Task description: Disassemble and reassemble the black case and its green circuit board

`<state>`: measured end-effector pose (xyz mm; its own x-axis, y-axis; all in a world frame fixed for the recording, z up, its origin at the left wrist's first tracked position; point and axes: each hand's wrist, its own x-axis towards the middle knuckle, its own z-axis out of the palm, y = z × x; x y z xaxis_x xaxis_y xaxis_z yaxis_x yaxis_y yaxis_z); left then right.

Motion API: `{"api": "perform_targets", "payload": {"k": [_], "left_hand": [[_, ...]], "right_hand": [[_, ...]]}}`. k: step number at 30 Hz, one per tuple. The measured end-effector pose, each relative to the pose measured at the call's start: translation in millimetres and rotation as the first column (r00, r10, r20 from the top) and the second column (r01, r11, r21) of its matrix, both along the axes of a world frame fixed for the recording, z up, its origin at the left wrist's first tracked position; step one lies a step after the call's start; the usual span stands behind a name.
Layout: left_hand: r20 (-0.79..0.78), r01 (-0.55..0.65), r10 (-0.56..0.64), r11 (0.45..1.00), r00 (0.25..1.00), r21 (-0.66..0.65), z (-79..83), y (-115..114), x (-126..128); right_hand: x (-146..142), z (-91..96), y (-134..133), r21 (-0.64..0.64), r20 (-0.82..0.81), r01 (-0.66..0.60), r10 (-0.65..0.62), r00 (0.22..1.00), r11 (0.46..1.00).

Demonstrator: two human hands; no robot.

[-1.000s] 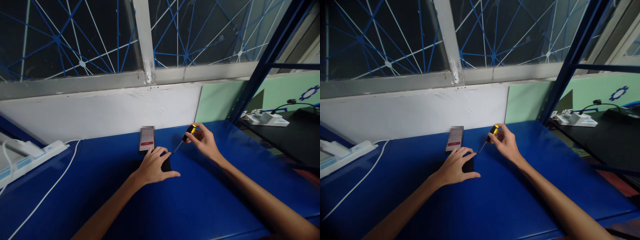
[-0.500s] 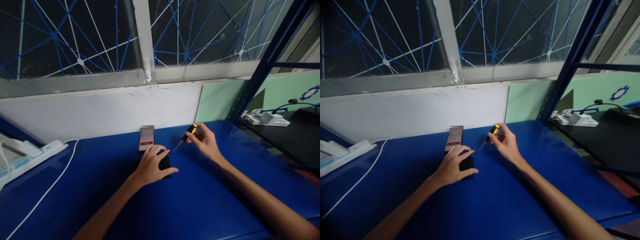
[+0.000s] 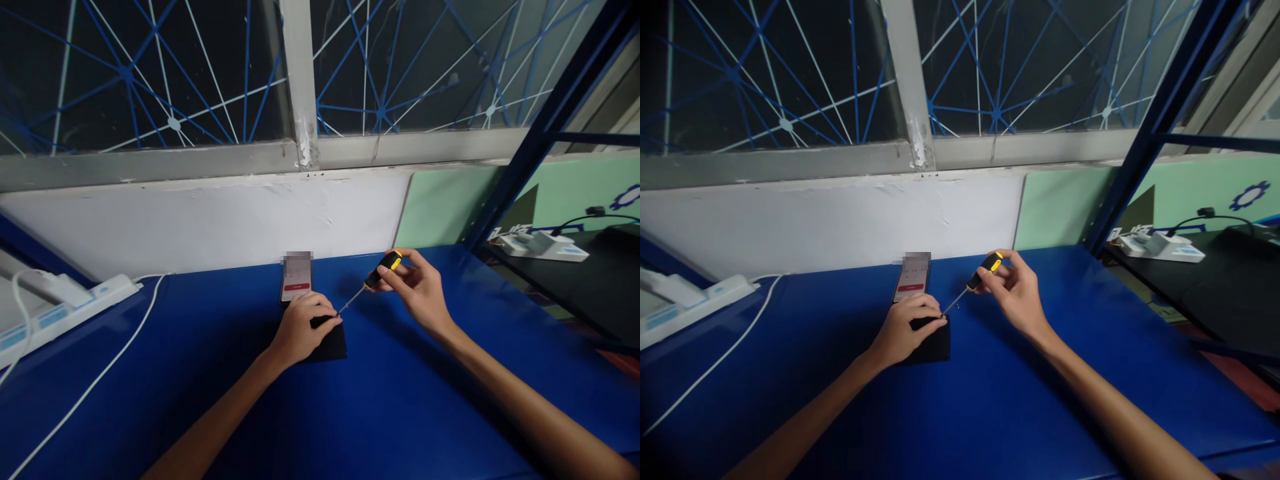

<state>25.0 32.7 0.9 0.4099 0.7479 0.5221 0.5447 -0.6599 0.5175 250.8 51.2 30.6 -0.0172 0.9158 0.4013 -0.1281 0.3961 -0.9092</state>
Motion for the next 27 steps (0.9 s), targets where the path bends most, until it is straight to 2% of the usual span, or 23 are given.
{"api": "perform_targets", "payload": {"k": [27], "left_hand": [[0.025, -0.016, 0.016, 1.0, 1.0, 0.007, -0.7, 0.6, -0.9]], "right_hand": [[-2.7, -0.8, -3.2, 0.022, -0.014, -0.008, 0.008, 1.0, 1.0]]}}
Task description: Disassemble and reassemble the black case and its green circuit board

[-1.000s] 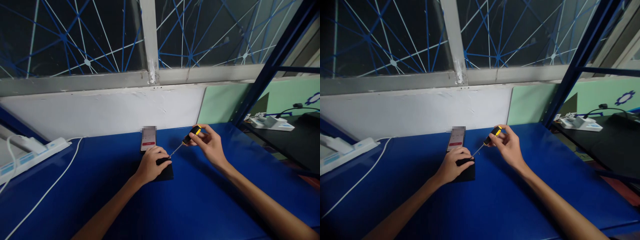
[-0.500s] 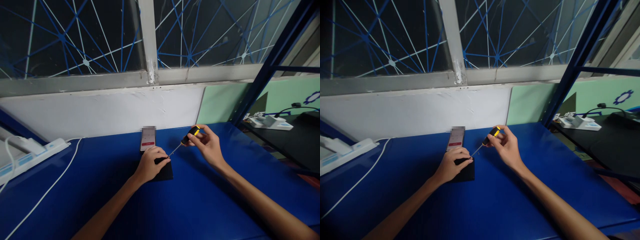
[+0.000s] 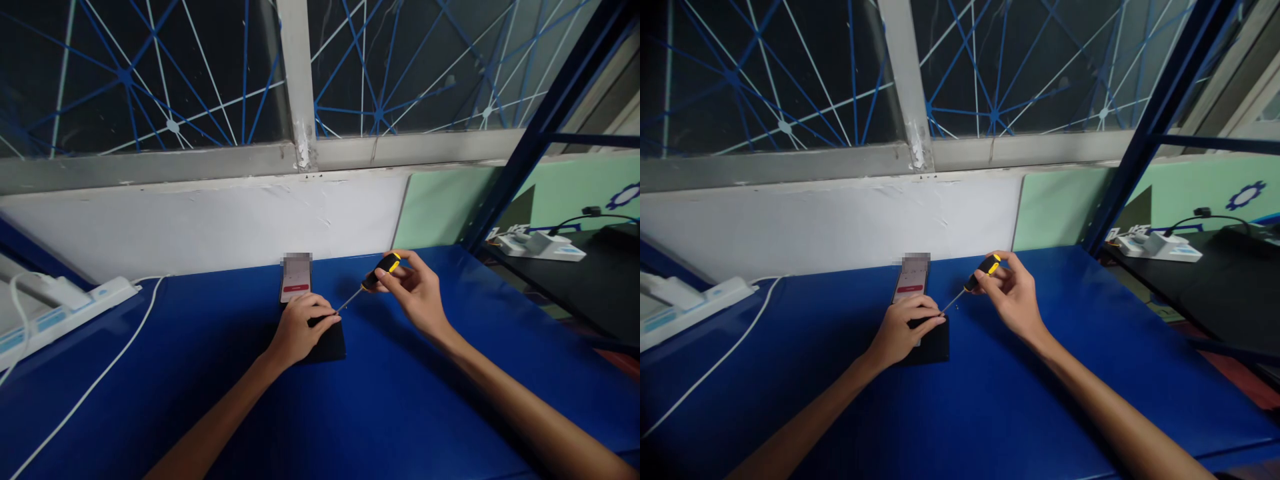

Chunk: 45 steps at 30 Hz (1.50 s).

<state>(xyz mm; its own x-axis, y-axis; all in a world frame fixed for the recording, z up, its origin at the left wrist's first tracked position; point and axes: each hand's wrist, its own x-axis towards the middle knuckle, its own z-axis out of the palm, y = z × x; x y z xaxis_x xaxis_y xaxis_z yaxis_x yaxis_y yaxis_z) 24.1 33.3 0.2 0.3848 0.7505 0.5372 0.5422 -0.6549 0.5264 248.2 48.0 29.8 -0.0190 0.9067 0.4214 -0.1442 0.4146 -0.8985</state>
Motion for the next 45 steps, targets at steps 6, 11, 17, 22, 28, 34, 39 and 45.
{"api": "perform_targets", "payload": {"k": [6, 11, 17, 22, 28, 34, 39, 45], "left_hand": [[-0.006, 0.0, 0.0, 1.0, 1.0, 0.011, 2.7, 0, 0], [-0.014, 0.007, -0.007, 1.0, 1.0, 0.018, 4.3, -1, 1], [-0.199, 0.0, -0.015, 0.997, 0.98, -0.076, 8.6, -6, -7], [-0.333, 0.086, -0.142, 0.98, 0.932, -0.179, 18.1, -10, -12], [-0.291, 0.074, -0.111, 0.988, 0.95, -0.134, 17.5, -14, -8], [-0.216, 0.06, -0.074, 0.996, 0.974, -0.069, 17.4, -13, -9], [-0.13, 0.038, -0.035, 0.999, 0.991, 0.021, 21.9, -12, -11], [-0.077, 0.011, -0.006, 0.998, 0.997, 0.055, 26.9, -12, -11]], "right_hand": [[-1, 0.8, -3, 0.007, 0.005, 0.001, -0.001, 1.0, 1.0], [0, 3.3, -5, 0.009, 0.014, 0.001, -0.001, 1.0, 1.0], [5, 2.7, 0, 0.027, -0.005, 0.014, -0.014, 1.0, 1.0], [10, 4.1, 4, 0.025, -0.015, 0.051, -0.05, 0.999, 0.998], [13, 10.1, 4, 0.025, 0.022, 0.096, -0.097, 0.995, 0.995], [14, 13.8, 3, 0.055, -0.012, 0.122, -0.122, 0.992, 0.991], [11, 13.7, -1, 0.048, 0.001, 0.12, -0.12, 0.993, 0.992], [4, 11.4, -6, 0.05, -0.03, 0.142, -0.141, 0.99, 0.989]]}}
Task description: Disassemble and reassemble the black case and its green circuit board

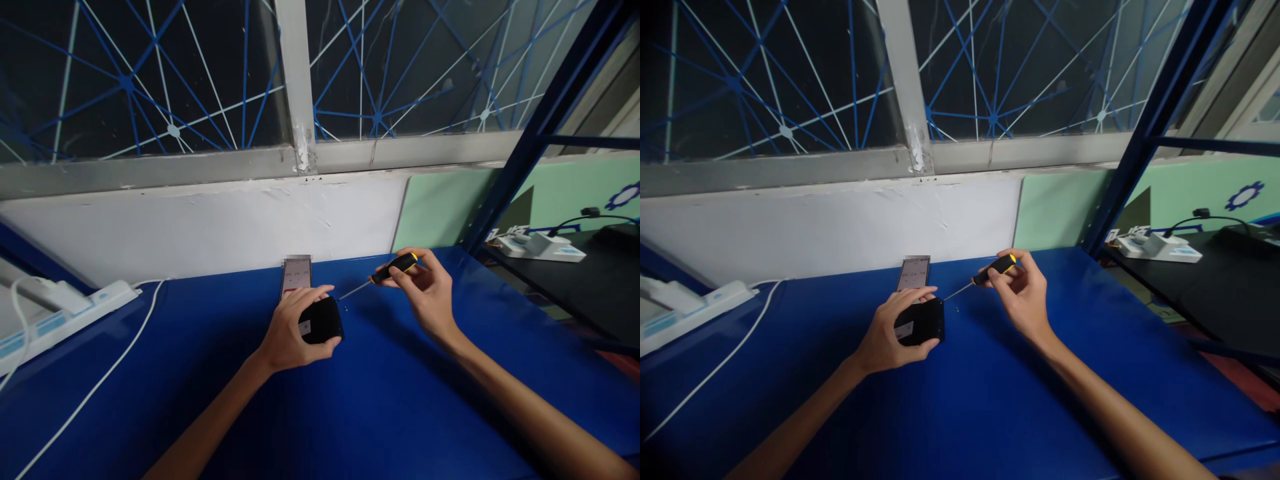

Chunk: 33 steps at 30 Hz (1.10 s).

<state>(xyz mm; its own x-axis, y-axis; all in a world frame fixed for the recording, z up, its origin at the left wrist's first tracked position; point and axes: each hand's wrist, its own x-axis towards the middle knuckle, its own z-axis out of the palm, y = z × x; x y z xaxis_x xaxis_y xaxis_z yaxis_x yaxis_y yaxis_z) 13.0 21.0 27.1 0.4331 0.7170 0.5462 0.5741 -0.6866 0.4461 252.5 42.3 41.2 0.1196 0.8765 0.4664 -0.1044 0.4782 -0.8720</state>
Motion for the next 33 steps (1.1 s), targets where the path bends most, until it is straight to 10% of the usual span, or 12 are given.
{"api": "perform_targets", "payload": {"k": [22, 29, 33], "left_hand": [[0.029, 0.017, -0.018, 0.999, 0.999, 0.033, 1.3, -2, 2], [-0.002, 0.031, -0.031, 0.999, 1.0, 0.027, -0.5, -2, 2], [-0.06, 0.047, -0.048, 0.999, 0.997, -0.01, -5.2, 1, -2]], "right_hand": [[4, -2.7, 4, -0.044, -0.05, -0.018, 0.016, 0.999, 0.999], [12, -7.0, 14, -0.11, 0.19, 0.045, -0.024, 0.982, 0.993], [23, -7.5, 22, -0.294, 0.285, -0.093, 0.18, 0.941, 0.951]]}}
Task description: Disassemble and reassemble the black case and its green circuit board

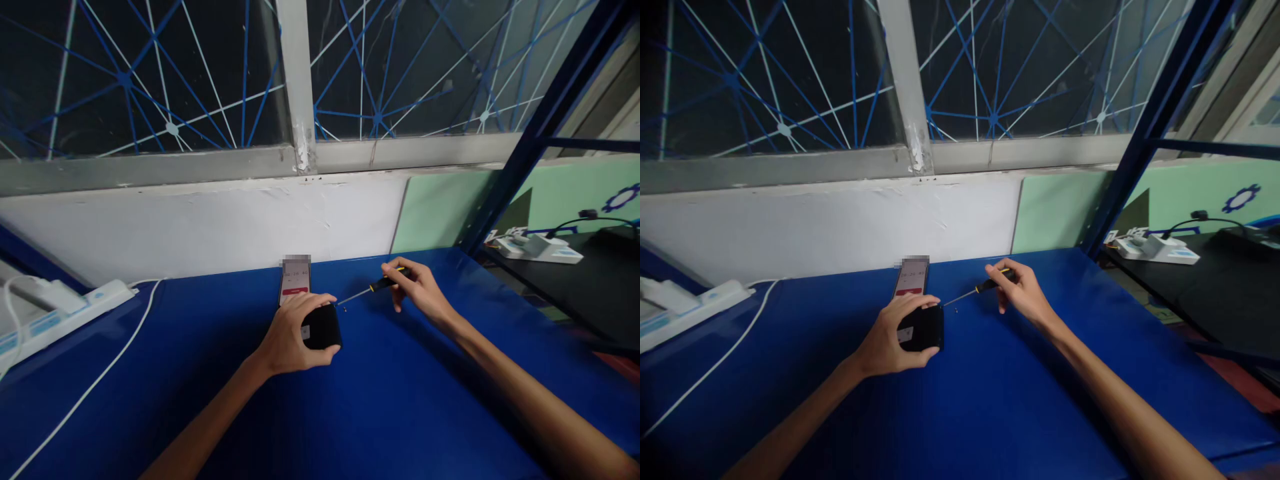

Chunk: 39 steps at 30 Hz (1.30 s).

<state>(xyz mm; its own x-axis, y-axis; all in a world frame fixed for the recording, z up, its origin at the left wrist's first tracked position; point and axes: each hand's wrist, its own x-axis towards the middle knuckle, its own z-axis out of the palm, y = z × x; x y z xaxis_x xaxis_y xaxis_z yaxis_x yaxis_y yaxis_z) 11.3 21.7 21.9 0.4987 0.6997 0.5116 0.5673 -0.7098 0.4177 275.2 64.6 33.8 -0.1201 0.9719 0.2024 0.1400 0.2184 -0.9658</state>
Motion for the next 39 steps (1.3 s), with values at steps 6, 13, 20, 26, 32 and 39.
{"api": "perform_targets", "payload": {"k": [6, 13, 20, 26, 32, 39], "left_hand": [[-0.085, 0.012, -0.02, 0.996, 0.996, -0.091, -4.8, 2, -2], [-0.14, 0.03, -0.054, 0.986, 0.989, -0.164, -5.9, 1, -1], [-0.141, 0.031, -0.055, 0.985, 0.989, -0.17, -8.6, 3, -3], [-0.15, 0.034, -0.061, 0.983, 0.987, -0.178, -8.2, 4, -3], [-0.144, 0.029, -0.06, 0.977, 0.988, -0.21, -6.5, 2, -3], [-0.129, 0.048, -0.078, 0.974, 0.989, -0.221, -7.2, 2, -3]], "right_hand": [[23, -11.5, 18, -0.296, 0.159, -0.267, 0.323, 0.933, 0.917], [28, -22.1, 20, -0.296, 0.316, -0.347, 0.434, 0.844, 0.89], [33, -27.9, 26, -0.316, 0.294, -0.425, 0.513, 0.806, 0.848], [27, -29.1, 25, -0.17, 0.405, -0.379, 0.415, 0.815, 0.91], [31, -33.1, 26, -0.333, 0.307, -0.399, 0.499, 0.811, 0.854], [27, -25.3, 23, -0.176, 0.441, -0.364, 0.404, 0.801, 0.914]]}}
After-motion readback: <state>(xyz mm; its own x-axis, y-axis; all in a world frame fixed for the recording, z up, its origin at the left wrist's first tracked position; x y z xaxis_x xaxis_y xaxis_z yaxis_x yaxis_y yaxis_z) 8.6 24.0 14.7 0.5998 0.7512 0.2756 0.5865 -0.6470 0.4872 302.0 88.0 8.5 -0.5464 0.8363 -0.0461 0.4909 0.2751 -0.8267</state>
